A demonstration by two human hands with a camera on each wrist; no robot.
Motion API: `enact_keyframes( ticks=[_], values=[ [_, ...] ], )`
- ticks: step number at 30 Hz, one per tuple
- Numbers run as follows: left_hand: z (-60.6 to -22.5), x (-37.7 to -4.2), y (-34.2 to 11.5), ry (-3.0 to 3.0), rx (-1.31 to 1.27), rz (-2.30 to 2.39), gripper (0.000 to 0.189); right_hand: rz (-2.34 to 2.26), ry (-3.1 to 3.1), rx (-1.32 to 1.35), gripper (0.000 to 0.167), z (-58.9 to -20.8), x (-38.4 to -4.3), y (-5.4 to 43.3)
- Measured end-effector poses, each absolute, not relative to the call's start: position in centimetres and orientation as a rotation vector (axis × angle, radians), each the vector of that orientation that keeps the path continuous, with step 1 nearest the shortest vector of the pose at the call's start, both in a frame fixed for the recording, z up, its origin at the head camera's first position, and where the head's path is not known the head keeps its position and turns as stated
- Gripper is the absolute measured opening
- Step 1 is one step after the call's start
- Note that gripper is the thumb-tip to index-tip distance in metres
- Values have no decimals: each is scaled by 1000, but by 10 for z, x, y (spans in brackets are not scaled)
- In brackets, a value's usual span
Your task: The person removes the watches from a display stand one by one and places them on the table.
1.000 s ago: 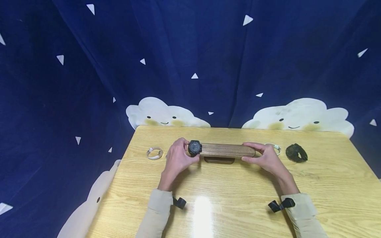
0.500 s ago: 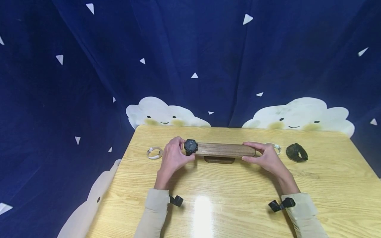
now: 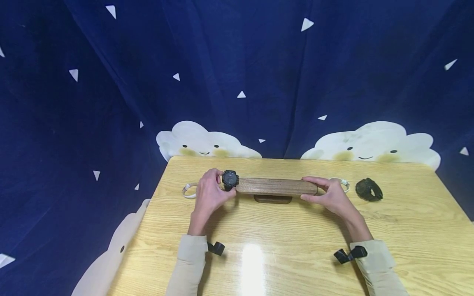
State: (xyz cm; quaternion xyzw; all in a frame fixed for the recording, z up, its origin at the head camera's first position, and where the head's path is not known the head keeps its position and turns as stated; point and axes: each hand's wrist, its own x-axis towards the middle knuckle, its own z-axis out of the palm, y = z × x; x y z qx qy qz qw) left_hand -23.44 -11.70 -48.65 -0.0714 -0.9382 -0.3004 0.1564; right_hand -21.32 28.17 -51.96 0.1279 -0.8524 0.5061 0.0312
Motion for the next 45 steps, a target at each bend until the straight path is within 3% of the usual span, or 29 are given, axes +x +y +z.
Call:
enact_keyframes(
  ticks=[32, 45],
  values=[
    [-512, -250, -134, -2522, -160, -835, 63, 1549, -2631, 401, 54, -522, -215, 282],
    [-524, -265, -126, -2561, -111, -603, 62, 1600, -2616, 412, 55, -520, -213, 282]
  ],
)
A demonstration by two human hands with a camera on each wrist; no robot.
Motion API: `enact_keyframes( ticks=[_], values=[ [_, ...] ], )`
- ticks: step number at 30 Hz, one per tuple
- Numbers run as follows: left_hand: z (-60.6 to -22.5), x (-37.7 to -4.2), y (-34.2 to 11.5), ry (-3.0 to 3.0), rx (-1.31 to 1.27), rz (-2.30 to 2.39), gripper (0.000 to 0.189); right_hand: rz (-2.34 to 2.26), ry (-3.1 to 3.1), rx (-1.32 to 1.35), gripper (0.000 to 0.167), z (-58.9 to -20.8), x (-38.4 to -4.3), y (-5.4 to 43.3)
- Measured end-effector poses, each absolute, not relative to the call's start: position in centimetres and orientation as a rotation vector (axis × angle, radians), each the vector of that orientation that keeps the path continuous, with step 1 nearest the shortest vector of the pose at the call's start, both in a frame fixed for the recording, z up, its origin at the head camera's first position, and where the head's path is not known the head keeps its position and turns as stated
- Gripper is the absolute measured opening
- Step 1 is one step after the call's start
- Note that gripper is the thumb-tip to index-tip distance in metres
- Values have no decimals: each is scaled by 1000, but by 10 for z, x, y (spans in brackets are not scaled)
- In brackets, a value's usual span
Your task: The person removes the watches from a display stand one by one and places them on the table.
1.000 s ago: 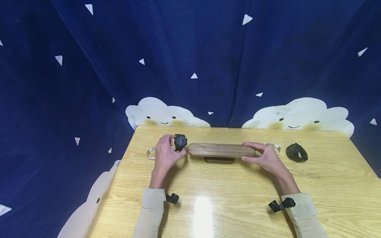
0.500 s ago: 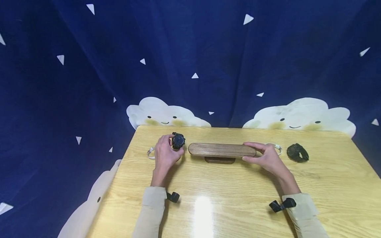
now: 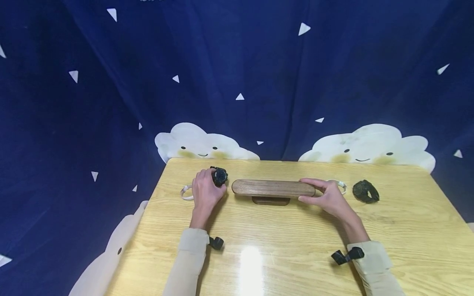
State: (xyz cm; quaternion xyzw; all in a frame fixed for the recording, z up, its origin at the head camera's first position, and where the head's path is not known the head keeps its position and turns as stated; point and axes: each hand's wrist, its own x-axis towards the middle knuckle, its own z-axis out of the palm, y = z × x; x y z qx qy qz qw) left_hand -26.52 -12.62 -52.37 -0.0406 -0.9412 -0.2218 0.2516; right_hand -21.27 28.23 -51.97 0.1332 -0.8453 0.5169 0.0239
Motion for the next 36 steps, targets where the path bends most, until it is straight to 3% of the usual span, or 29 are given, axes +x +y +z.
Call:
enact_keyframes(
  ticks=[16, 36],
  values=[
    [-533, -280, -118, -2653, -155, -426, 58, 1594, -2592, 418, 55, -517, -212, 276],
    [-541, -270, -132, -2580, -208, -403, 67, 1479, -2612, 501, 55, -520, -225, 267]
  ],
)
